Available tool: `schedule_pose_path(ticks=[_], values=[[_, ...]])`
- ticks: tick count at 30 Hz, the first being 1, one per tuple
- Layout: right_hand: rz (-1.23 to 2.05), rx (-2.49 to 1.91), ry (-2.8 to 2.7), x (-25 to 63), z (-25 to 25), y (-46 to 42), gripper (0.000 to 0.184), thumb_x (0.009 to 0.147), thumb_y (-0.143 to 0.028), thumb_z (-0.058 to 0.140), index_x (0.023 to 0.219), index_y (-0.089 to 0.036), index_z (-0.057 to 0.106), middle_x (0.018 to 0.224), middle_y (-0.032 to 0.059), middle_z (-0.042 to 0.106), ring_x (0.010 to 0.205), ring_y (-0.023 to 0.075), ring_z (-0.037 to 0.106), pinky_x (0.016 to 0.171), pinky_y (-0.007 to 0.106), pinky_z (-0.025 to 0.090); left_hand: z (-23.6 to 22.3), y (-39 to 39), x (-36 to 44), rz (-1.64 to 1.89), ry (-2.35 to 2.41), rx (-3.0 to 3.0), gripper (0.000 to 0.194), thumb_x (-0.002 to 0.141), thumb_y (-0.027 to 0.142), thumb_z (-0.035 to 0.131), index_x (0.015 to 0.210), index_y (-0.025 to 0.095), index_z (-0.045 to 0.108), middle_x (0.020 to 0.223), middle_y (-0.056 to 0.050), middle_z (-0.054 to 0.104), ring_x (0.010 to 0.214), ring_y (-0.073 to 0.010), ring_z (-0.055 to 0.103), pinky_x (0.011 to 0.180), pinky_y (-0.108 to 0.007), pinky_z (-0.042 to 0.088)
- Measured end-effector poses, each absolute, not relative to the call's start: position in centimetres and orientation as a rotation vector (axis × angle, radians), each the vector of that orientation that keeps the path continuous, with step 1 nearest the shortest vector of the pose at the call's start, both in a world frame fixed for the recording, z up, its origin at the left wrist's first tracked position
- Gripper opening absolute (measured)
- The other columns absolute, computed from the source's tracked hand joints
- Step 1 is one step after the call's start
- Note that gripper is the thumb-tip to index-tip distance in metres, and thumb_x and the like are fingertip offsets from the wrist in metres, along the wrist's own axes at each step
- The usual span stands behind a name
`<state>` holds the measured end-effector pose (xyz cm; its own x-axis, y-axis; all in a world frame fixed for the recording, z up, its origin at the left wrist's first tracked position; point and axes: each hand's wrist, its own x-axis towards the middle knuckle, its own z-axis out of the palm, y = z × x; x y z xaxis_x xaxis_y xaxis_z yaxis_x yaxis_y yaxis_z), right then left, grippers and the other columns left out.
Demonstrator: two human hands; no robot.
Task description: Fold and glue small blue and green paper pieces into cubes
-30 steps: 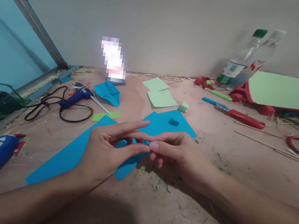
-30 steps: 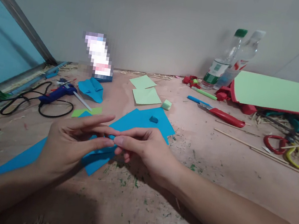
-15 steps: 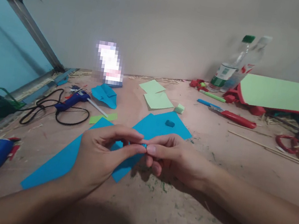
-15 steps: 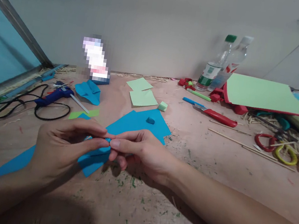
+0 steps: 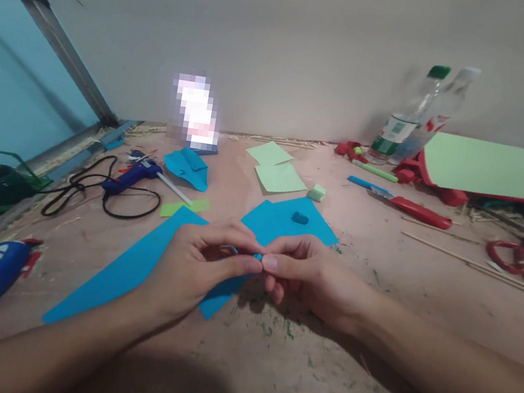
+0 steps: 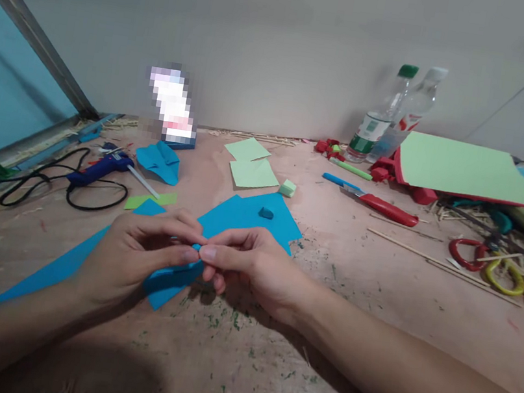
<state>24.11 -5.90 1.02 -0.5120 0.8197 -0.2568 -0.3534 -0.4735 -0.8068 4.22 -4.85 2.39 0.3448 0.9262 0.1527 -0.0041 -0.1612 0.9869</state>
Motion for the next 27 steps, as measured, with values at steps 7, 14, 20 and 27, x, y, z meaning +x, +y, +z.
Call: schedule_pose_path(ticks=[7, 14, 20, 27], values=[[2.006, -0.943, -0.913, 24.2, 1.8, -5.8, 0.026, 0.071, -0.03, 0.097, 0.072, -0.014, 0.076, 0.062, -0.0015, 0.07, 0.049, 0.0064, 0.058, 0.048, 0.017, 0.046, 2.3, -4.6, 4.1, 1.061, 1.007, 1.51, 0.003, 0.08, 0.024, 0.086, 0.078, 0.025, 0.085, 0.073, -0.001, 0.075, 0.061, -0.0155, 0.063, 0.059, -0.027, 0.054], [1.982, -1.081, -0.985, 24.2, 2.4, -5.9, 0.024, 0.073, -0.03, 0.089, 0.068, -0.016, 0.071, 0.057, -0.0025, 0.065, 0.045, 0.0065, 0.054, 0.042, 0.017, 0.038, 2.3, -4.9, 4.1, 1.025, 0.962, 1.655, 0.01, 0.086, 0.019, 0.081, 0.079, 0.026, 0.084, 0.077, 0.0, 0.078, 0.07, -0.0153, 0.07, 0.064, -0.022, 0.057], [1.839, -1.204, -1.135, 24.3, 2.3, -5.5, 0.019, 0.073, -0.029, 0.085, 0.068, -0.016, 0.072, 0.057, -0.0022, 0.065, 0.046, 0.0061, 0.054, 0.045, 0.017, 0.039, 1.9, -4.8, 3.7, 1.034, 0.943, 1.903, 0.011, 0.09, 0.015, 0.078, 0.082, 0.022, 0.081, 0.082, 0.001, 0.08, 0.075, -0.0145, 0.073, 0.07, -0.021, 0.058], [1.521, -1.455, -1.385, 23.9, 2.8, -6.0, 0.023, 0.089, -0.02, 0.073, 0.067, -0.017, 0.068, 0.05, -0.0056, 0.055, 0.043, 0.0063, 0.047, 0.042, 0.02, 0.033, 1.4, -3.9, 3.0, 1.015, 0.838, 2.518, 0.009, 0.099, 0.011, 0.07, 0.098, 0.015, 0.078, 0.098, -0.005, 0.08, 0.088, -0.0148, 0.074, 0.081, -0.022, 0.056]])
